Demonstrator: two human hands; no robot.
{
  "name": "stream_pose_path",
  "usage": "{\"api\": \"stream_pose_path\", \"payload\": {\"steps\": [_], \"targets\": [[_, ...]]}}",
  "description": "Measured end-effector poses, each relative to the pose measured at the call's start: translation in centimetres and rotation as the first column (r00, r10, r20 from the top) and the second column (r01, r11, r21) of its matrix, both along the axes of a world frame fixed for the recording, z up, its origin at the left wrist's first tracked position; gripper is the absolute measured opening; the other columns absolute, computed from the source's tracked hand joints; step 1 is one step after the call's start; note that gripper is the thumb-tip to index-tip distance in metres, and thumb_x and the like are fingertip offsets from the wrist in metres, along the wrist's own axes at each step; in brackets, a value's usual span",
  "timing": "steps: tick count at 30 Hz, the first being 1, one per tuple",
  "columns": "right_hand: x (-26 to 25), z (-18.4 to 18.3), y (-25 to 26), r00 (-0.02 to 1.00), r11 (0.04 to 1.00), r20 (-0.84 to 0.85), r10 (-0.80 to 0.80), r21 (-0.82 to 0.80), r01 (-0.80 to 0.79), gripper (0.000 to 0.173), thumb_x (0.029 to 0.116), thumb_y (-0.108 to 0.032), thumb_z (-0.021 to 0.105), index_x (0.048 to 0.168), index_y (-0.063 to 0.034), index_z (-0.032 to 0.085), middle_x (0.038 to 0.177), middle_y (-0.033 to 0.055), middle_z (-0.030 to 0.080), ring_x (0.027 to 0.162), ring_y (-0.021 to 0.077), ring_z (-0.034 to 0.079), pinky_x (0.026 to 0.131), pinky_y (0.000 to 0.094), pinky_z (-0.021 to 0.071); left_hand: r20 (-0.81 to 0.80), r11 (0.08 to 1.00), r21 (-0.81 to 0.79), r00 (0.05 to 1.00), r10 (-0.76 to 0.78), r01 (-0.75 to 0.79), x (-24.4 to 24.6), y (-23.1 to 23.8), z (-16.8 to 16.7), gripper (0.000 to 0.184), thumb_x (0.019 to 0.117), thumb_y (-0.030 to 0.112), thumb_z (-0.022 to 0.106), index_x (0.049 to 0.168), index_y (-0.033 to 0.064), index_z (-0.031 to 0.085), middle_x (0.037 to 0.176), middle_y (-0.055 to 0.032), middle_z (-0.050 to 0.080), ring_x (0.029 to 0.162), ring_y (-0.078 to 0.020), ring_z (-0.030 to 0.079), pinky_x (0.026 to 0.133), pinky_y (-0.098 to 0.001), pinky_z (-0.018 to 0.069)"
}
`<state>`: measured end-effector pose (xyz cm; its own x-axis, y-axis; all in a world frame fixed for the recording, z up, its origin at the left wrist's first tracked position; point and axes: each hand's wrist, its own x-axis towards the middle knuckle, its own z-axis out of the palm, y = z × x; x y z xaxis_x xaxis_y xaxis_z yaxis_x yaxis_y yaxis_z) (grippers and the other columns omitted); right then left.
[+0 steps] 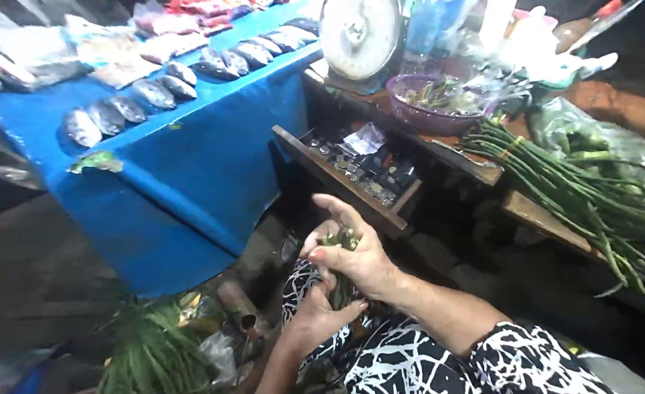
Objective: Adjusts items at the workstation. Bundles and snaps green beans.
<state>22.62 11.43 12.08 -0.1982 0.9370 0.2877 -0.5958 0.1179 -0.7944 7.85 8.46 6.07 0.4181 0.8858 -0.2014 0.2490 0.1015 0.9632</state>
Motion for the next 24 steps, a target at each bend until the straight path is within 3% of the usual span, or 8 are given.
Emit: {"api": "stream_pose_path", "payload": {"steps": [2, 5, 7, 12, 15, 18, 21, 24], "targets": [[0.4, 0.1, 0.1, 0.999, 1.000, -0.029, -0.017, 0.022, 0.017, 0.055, 0.0979, -0.004, 0.061, 0.149, -0.0041, 0.041, 0.078, 0.0023, 0.067, 0.054, 0.0033, 0.058, 0.052, 0.0190, 0.0516, -0.006, 1.000, 0.010, 1.000, -0.024, 0.024, 0.3, 0.0, -0.3, 0.039, 0.0758, 0.027, 0.085, 0.105, 0.0094, 0.068, 0.087, 0.0061, 0.073, 0.080, -0.0031, 0.071, 0.075, -0.0239, 0.0615], [0.0, -0.4, -0.2, 0.997, 0.985, 0.055, -0.053, 0.168, 0.043, 0.013, 0.1011, -0.004, 0.058, 0.108, 0.0041, 0.065, 0.073, -0.0016, 0.066, 0.056, 0.0000, 0.057, 0.052, 0.0176, 0.0505, 0.049, 0.982, 0.181, 0.997, -0.057, 0.047, 0.5, -0.2, -0.1, 0.053, 0.0762, 0.026, 0.089, 0.119, 0.0077, 0.066, 0.107, 0.0092, 0.073, 0.102, 0.0029, 0.068, 0.093, -0.0205, 0.0573], [-0.1, -0.8, -0.3, 0.990, 0.954, 0.129, -0.062, 0.300, 0.021, 0.016, 0.1020, -0.007, 0.059, 0.099, 0.0071, 0.066, 0.077, 0.0008, 0.065, 0.061, -0.0007, 0.058, 0.057, 0.0171, 0.0513, 0.079, 0.981, 0.192, 0.997, -0.019, 0.003, 1.1, -0.7, 0.8, 0.045, 0.0740, 0.016, 0.089, 0.114, 0.0087, 0.068, 0.105, 0.0123, 0.072, 0.102, 0.0070, 0.065, 0.093, -0.0169, 0.0542], [1.6, -0.3, 0.2, 0.959, 0.887, 0.283, -0.030, 0.449, -0.105, 0.033, 0.1059, -0.017, 0.055, 0.096, 0.0128, 0.065, 0.080, 0.0094, 0.067, 0.071, 0.0023, 0.062, 0.069, 0.0187, 0.0531, 0.187, 0.996, 0.028, 0.980, 0.073, -0.080, 1.9, -0.9, 0.7, 0.040, 0.0755, 0.003, 0.083, 0.111, 0.0132, 0.068, 0.096, 0.0136, 0.072, 0.086, 0.0037, 0.068, 0.080, -0.0187, 0.0587], [4.3, 1.4, 1.2, 0.887, 0.904, 0.444, -0.127, 0.420, -0.080, 0.036, 0.1070, -0.020, 0.050, 0.107, 0.0105, 0.069, 0.100, 0.0107, 0.072, 0.092, 0.0054, 0.067, 0.085, 0.0238, 0.0554, 0.306, 0.950, 0.161, 0.929, 0.208, -0.266, 1.0, 0.3, 0.4, 0.035, 0.0804, 0.027, 0.085, 0.111, 0.0224, 0.068, 0.086, 0.0137, 0.073, 0.071, -0.0006, 0.068, 0.064, -0.0225, 0.0602], [9.1, 3.4, 4.7, 0.672, 0.868, 0.602, -0.432, 0.481, 0.127, 0.023, 0.1037, -0.014, 0.057, 0.113, 0.0009, 0.073, 0.110, 0.0068, 0.073, 0.097, 0.0078, 0.069, 0.088, 0.0273, 0.0585, 0.468, 0.848, 0.257, 0.827, 0.310, -0.463, -3.1, 1.1, 1.3, 0.017, 0.0936, 0.040, 0.074, 0.099, 0.0258, 0.065, 0.077, 0.0086, 0.069, 0.067, -0.0071, 0.068, 0.067, -0.0271, 0.0610], [16.2, 4.9, 10.9, 0.286, 0.668, 0.605, -0.744, 0.646, 0.369, 0.024, 0.1027, -0.013, 0.058, 0.118, 0.0017, 0.070, 0.116, 0.0117, 0.072, 0.105, 0.0130, 0.069, 0.095, 0.0309, 0.0562, 0.554, 0.633, 0.373, 0.710, 0.435, -0.678, -8.3, 1.5, 3.2, 0.017, 0.1041, 0.027, 0.055, 0.088, 0.0247, 0.060, 0.067, 0.0104, 0.066, 0.064, -0.0053, 0.067, 0.068, -0.0254, 0.0596], [23.8, 5.8, 16.5, -0.157, 0.595, 0.695, -0.702, 0.693, 0.407, 0.036, 0.1047, -0.024, 0.053, 0.130, -0.0017, 0.066, 0.135, 0.0201, 0.063, 0.125, 0.0326, 0.061, 0.109, 0.0500, 0.0453, 0.579, 0.456, 0.409, 0.611, 0.540, -0.791, -14.0, 0.4, 4.0, 0.030, 0.1063, 0.009, 0.033, 0.090, 0.0078, 0.059, 0.073, 0.0011, 0.069, 0.075, -0.0137, 0.071, 0.080, -0.0336, 0.0612]]}}
